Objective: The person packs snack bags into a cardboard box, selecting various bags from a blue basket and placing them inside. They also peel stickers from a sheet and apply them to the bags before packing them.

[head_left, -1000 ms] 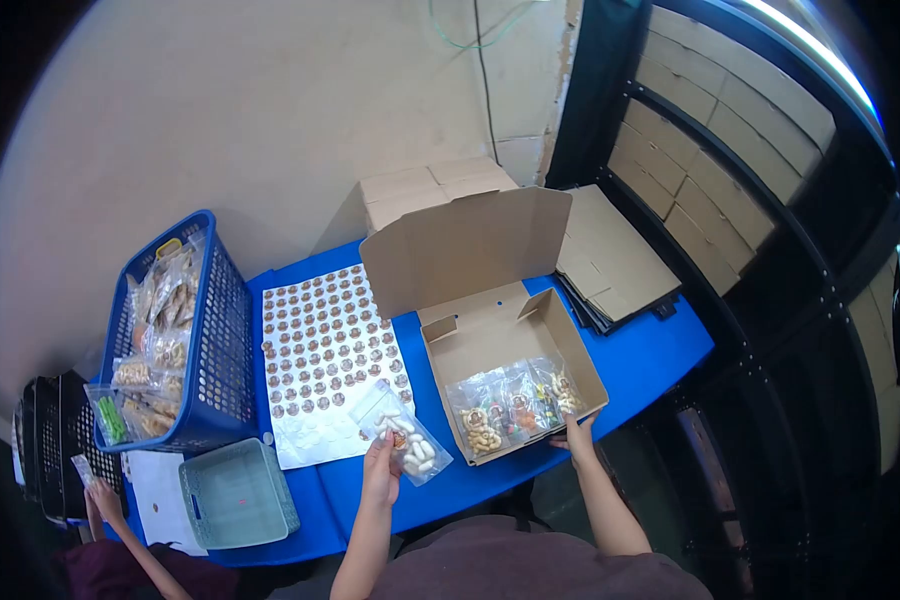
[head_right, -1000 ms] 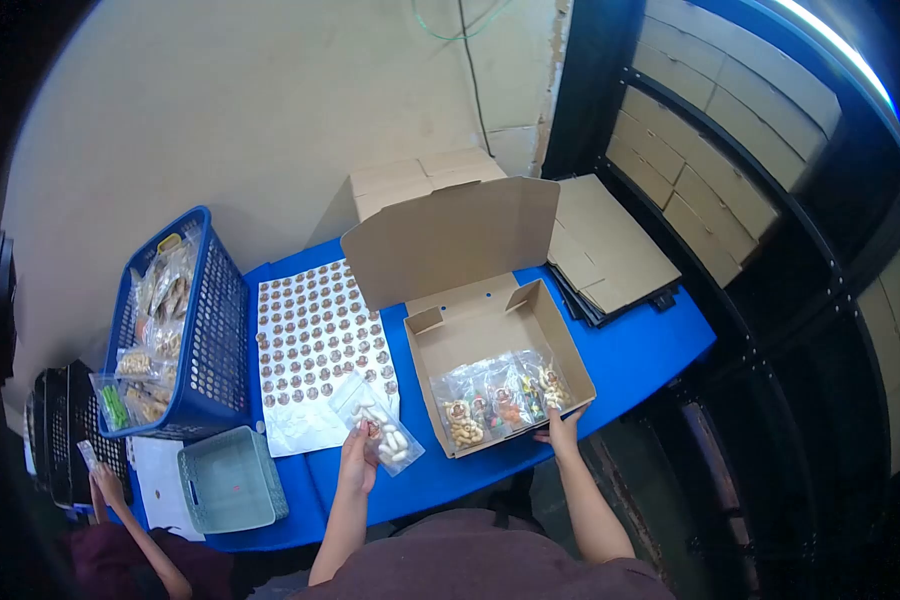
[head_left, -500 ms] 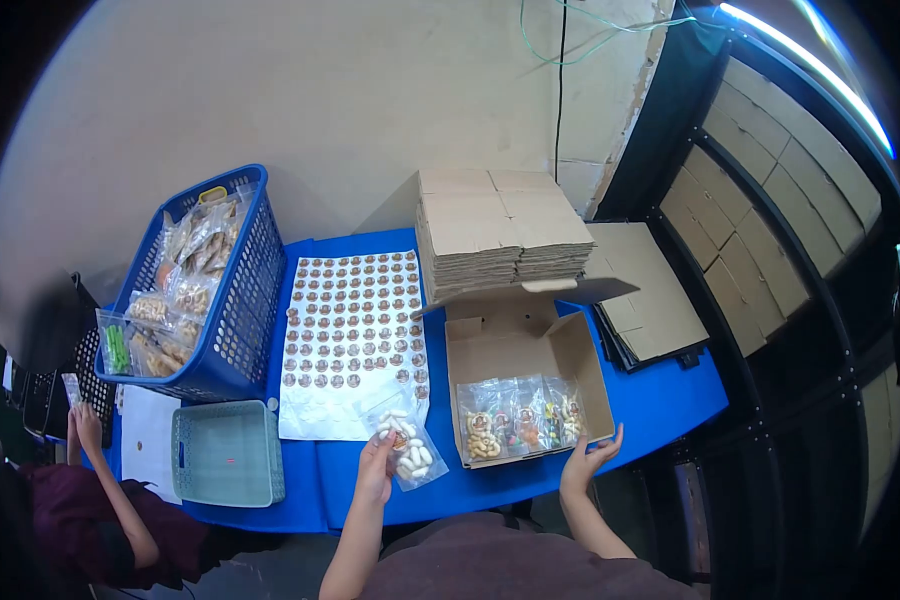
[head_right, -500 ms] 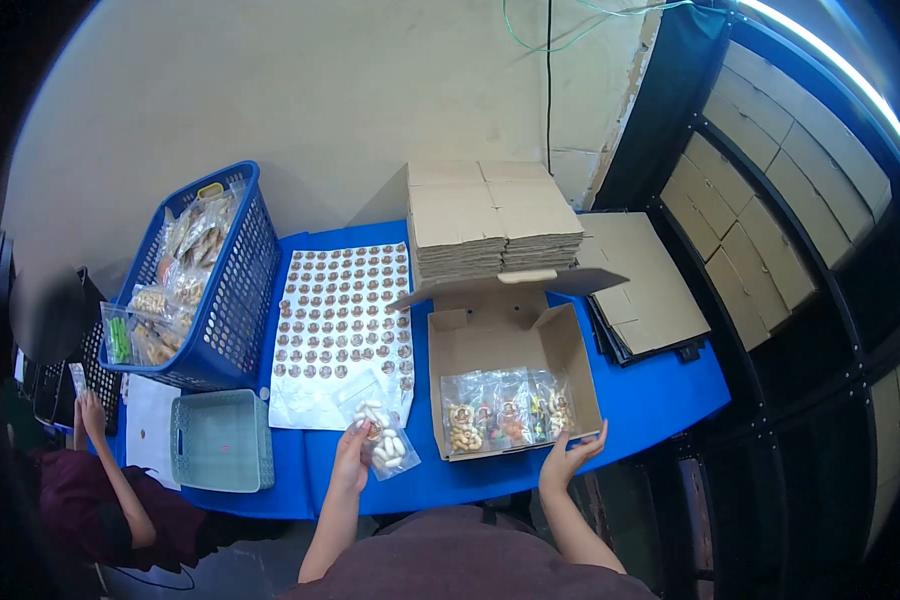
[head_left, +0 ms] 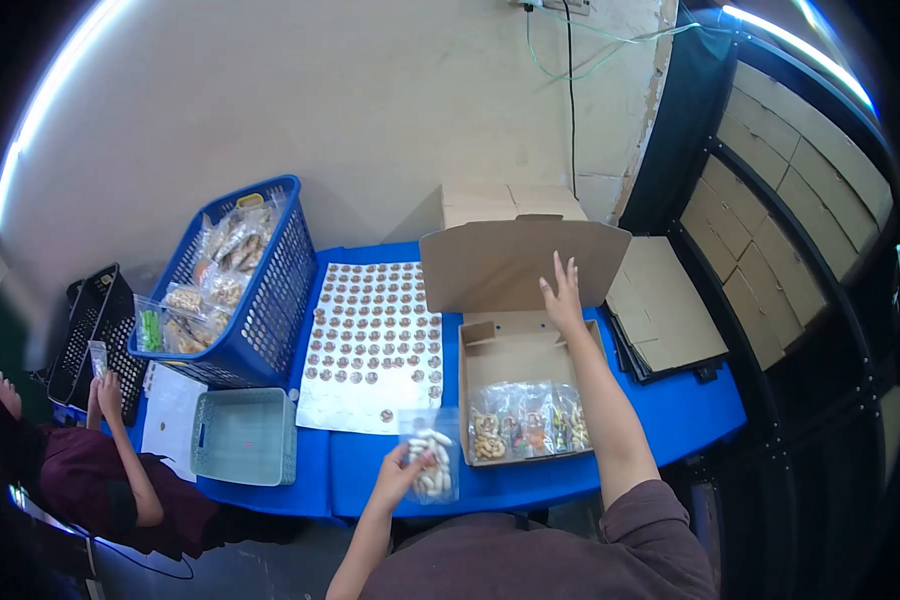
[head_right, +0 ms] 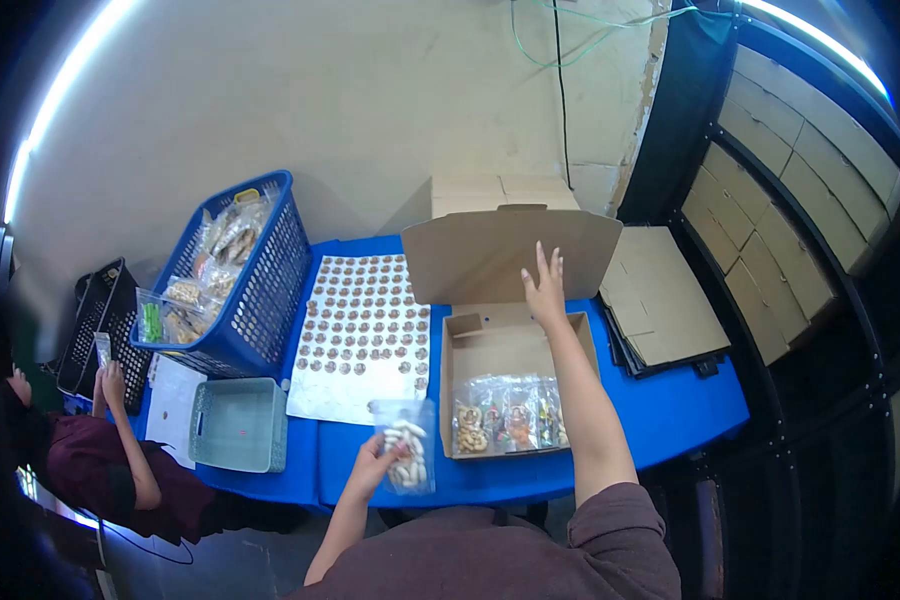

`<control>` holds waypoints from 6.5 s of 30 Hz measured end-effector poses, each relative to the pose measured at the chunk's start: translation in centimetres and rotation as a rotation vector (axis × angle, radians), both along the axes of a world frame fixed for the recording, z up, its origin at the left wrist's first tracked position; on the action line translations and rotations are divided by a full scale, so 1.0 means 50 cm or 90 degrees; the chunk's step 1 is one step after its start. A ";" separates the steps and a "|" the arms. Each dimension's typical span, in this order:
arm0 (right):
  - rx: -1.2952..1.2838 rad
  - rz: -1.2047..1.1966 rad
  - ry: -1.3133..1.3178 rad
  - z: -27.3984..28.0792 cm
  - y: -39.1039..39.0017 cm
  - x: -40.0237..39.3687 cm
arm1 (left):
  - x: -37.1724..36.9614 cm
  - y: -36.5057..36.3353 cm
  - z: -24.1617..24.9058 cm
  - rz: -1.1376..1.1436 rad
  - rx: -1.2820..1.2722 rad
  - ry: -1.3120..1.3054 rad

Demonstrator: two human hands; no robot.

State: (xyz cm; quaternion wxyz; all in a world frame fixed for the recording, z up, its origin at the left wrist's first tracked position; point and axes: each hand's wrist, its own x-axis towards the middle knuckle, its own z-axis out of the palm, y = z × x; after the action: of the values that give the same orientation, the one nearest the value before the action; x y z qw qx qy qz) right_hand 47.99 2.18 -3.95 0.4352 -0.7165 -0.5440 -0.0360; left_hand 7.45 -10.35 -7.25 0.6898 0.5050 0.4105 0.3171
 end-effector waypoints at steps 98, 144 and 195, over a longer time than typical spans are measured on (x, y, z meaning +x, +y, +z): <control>-0.075 0.288 0.929 -0.033 -0.293 -0.441 | 0.143 0.024 0.077 0.136 0.247 0.057; -0.096 0.284 0.888 0.005 -0.258 -0.356 | 0.112 0.062 0.064 -0.179 0.188 0.040; 0.020 0.384 0.368 0.087 -0.289 -0.376 | 0.160 0.059 0.123 -0.048 0.338 -0.094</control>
State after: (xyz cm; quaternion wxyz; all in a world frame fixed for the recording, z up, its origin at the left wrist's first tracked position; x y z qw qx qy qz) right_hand 29.17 -12.25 0.39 0.5719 -0.4990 -0.5841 0.2877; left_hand 15.43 -7.42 -1.09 0.5729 0.6585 0.2427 0.4234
